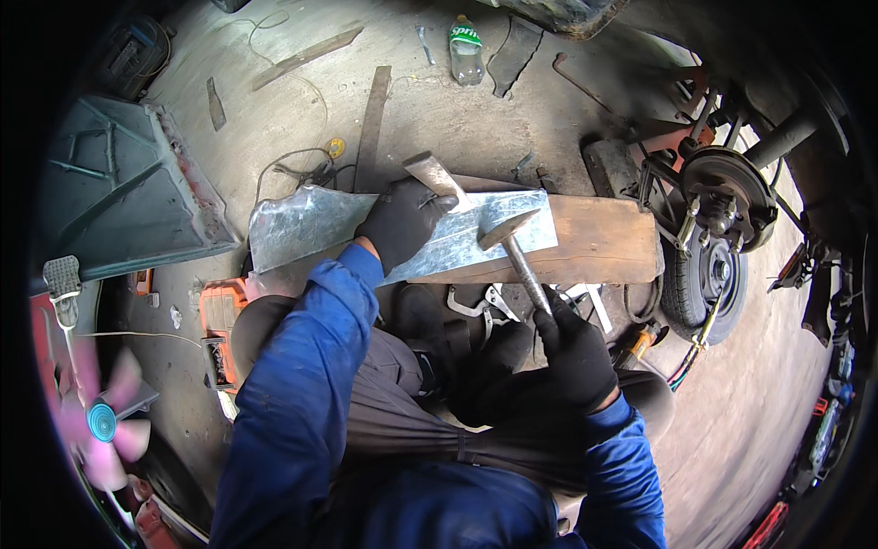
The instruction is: The person sits on the floor and uses a hammer and metal file to shape a sheet of metal resting on a wooden block. They repeatedly strike and file the metal to refine its edges and surface.
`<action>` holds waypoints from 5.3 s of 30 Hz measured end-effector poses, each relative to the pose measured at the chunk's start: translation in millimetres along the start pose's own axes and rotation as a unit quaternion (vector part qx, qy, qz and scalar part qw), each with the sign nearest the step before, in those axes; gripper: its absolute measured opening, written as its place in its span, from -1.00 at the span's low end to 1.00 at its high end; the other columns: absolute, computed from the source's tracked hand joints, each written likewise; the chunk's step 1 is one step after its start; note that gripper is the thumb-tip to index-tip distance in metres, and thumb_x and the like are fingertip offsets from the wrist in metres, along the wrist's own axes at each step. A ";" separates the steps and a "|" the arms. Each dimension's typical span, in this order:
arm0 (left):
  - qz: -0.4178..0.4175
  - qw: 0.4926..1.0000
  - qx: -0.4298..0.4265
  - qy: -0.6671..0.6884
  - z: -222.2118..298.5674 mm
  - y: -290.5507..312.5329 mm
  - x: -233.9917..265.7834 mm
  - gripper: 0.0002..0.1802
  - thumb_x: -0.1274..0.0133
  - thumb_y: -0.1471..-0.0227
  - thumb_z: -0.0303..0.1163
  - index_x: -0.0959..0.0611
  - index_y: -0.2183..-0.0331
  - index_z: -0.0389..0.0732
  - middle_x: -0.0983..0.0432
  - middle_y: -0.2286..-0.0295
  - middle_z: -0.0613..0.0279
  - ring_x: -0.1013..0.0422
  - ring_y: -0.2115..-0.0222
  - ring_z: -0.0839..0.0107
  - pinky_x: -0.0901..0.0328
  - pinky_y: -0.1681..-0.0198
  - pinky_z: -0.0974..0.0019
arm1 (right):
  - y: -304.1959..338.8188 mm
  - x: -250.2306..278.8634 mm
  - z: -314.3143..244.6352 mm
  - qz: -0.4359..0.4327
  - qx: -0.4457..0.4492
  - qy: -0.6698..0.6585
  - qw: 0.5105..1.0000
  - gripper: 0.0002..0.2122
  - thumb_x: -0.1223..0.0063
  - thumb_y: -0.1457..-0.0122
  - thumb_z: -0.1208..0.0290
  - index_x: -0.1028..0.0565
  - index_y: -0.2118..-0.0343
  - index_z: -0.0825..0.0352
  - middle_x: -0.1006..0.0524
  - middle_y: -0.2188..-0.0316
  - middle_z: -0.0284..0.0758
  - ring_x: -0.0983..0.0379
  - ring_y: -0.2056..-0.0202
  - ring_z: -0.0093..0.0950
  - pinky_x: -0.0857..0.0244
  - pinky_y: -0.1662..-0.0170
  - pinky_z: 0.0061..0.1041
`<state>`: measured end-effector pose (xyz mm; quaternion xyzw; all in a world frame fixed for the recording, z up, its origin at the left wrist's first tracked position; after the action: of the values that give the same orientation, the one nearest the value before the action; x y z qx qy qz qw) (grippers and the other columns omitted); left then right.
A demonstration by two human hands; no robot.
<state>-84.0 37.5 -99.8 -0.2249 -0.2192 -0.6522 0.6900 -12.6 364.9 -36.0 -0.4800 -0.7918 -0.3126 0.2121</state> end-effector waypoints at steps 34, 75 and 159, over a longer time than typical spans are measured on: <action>-0.030 0.986 0.104 0.127 -23.1 -18.3 118.8 -0.53 -0.23 -0.40 -0.12 -0.72 0.00 -0.39 -0.75 0.14 0.08 -0.61 0.17 0.33 -0.45 -0.03 0.23 | -23.2 2.4 31.6 0.108 0.027 0.090 0.990 -0.54 -0.13 -0.49 0.20 -0.50 -0.31 0.38 -0.69 0.22 0.17 -0.68 0.19 0.14 -0.53 0.13 -0.04; -0.345 0.928 0.072 -0.118 -23.9 -71.6 59.2 -0.33 -0.27 -0.30 -0.01 -0.66 -0.21 -0.33 -0.70 -0.04 -0.23 -0.61 -0.10 0.01 -0.43 -0.19 0.08 | -22.2 -6.3 17.7 0.006 -0.070 0.060 0.996 -0.44 -0.24 -0.39 0.34 -0.44 -0.43 0.23 -0.66 0.05 0.17 -0.67 0.07 0.12 -0.56 0.08 -0.08; -0.340 0.897 -0.037 -0.279 13.3 -82.3 4.3 -0.37 -0.22 -0.36 -0.08 -0.54 -0.25 -0.30 -0.60 -0.14 -0.26 -0.54 -0.18 -0.11 -0.39 -0.24 -0.01 | -62.2 -104.0 75.6 0.162 -0.224 -0.685 0.675 -0.45 -0.39 -0.36 0.02 -0.54 -0.04 0.51 -0.64 0.15 -0.20 -0.71 0.16 -0.31 -0.71 0.14 -0.31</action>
<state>-166.1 38.0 -84.5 -0.3349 -0.4412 -0.7653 0.3278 -24.1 331.1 -174.3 -0.7134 -0.5317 -0.0252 -0.4558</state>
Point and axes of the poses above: each hand's wrist, its own y-axis away from the middle knuckle, its own x-axis out of the back of the hand, z = x × y, the point moved 2 cm from there along -y, towards the middle knuckle
